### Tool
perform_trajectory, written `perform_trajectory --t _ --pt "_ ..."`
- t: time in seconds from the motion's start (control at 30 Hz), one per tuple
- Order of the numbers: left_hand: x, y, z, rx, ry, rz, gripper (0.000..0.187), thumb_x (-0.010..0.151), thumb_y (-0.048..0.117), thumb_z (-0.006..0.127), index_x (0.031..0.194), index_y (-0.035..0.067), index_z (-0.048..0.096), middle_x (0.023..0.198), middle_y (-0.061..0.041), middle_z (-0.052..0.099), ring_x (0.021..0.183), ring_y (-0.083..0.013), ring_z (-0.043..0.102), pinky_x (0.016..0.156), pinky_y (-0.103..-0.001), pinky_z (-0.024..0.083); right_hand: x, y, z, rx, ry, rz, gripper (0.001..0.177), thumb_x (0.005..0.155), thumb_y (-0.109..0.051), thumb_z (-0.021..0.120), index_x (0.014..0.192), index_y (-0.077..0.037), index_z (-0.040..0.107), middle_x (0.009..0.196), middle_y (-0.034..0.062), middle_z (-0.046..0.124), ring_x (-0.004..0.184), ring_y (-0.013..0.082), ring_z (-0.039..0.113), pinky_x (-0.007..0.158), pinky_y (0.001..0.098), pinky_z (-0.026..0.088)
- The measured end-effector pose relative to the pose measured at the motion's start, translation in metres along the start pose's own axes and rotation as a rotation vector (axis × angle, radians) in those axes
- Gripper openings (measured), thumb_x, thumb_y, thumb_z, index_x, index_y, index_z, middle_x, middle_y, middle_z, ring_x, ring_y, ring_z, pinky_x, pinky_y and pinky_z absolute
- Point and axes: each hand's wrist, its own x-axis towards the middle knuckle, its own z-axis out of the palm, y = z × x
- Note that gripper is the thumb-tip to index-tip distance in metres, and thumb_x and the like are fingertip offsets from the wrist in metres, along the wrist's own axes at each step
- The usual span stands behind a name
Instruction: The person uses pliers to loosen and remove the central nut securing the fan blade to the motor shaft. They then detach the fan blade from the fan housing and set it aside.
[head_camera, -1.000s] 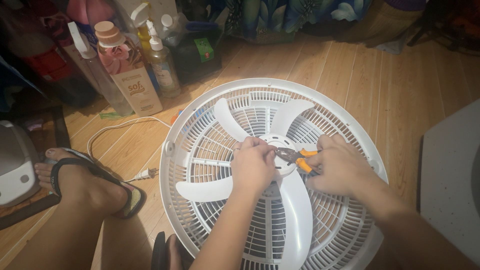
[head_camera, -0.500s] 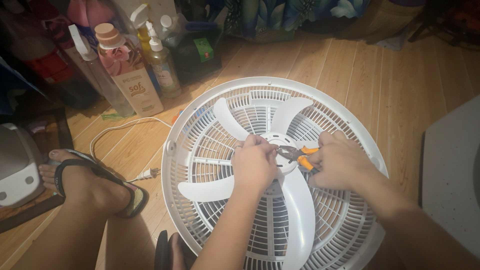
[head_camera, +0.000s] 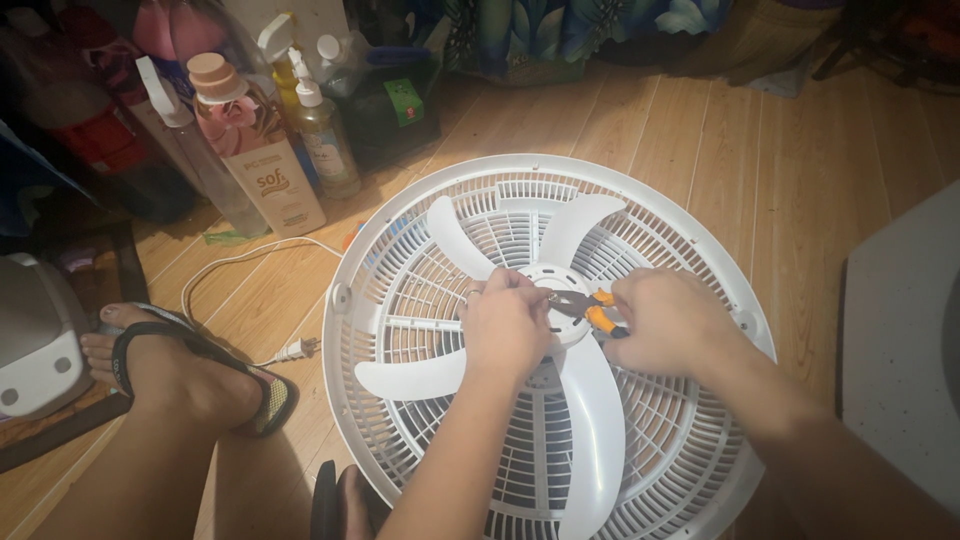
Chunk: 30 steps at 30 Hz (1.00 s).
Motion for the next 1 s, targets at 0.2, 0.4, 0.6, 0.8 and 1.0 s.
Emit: perform_trajectory --t 0.2,0.4,0.6,0.8,1.0 --pt "0.001 -0.001 0.001 0.023 -0.022 0.0 0.016 0.083 0.019 0.074 0.095 0.024 0.083 0.107 0.002 0.066 0.098 -0.0324 0.061 0.094 -0.05 0.044 -0.002 -0.001 0.003 0.033 0.109 -0.086 0.075 0.062 -0.029 0.081 0.134 -0.016 0.065 0.107 0.0113 0.074 0.102 0.0299 0.071 0.091 0.0407 0.055" --pt "0.001 -0.003 0.003 0.037 0.006 0.038 0.014 0.082 0.02 0.075 0.092 0.023 0.083 0.105 0.002 0.067 0.098 -0.0336 0.06 0.092 -0.051 0.044 -0.004 -0.007 0.0 0.053 0.089 -0.034 0.069 0.062 -0.027 0.079 0.13 -0.017 0.069 0.104 0.0116 0.076 0.101 0.0284 0.072 0.093 0.0383 0.055" --pt "0.001 -0.007 0.006 0.013 0.034 0.089 0.015 0.081 0.019 0.074 0.093 0.022 0.083 0.103 0.001 0.068 0.101 -0.0318 0.06 0.092 -0.048 0.045 -0.007 -0.014 -0.006 0.082 0.059 0.025 0.067 0.063 -0.022 0.077 0.13 -0.017 0.07 0.103 0.0144 0.077 0.101 0.0278 0.074 0.094 0.0366 0.056" --pt "0.002 -0.023 -0.004 -0.068 -0.001 0.098 0.038 0.086 0.016 0.067 0.123 0.019 0.072 0.128 -0.005 0.064 0.122 -0.0325 0.058 0.108 -0.052 0.041 -0.007 -0.016 -0.008 0.086 0.044 0.031 0.067 0.064 -0.022 0.078 0.13 -0.018 0.069 0.107 0.0153 0.075 0.105 0.0277 0.072 0.097 0.0365 0.055" --pt "0.021 -0.038 -0.023 0.222 -0.017 0.154 0.066 0.087 0.025 0.054 0.149 0.005 0.041 0.155 -0.017 0.041 0.146 -0.0412 0.027 0.113 -0.065 0.011 -0.005 -0.017 -0.006 0.071 0.024 0.026 0.066 0.064 -0.021 0.076 0.13 -0.017 0.069 0.109 0.0144 0.075 0.106 0.028 0.072 0.097 0.0369 0.055"
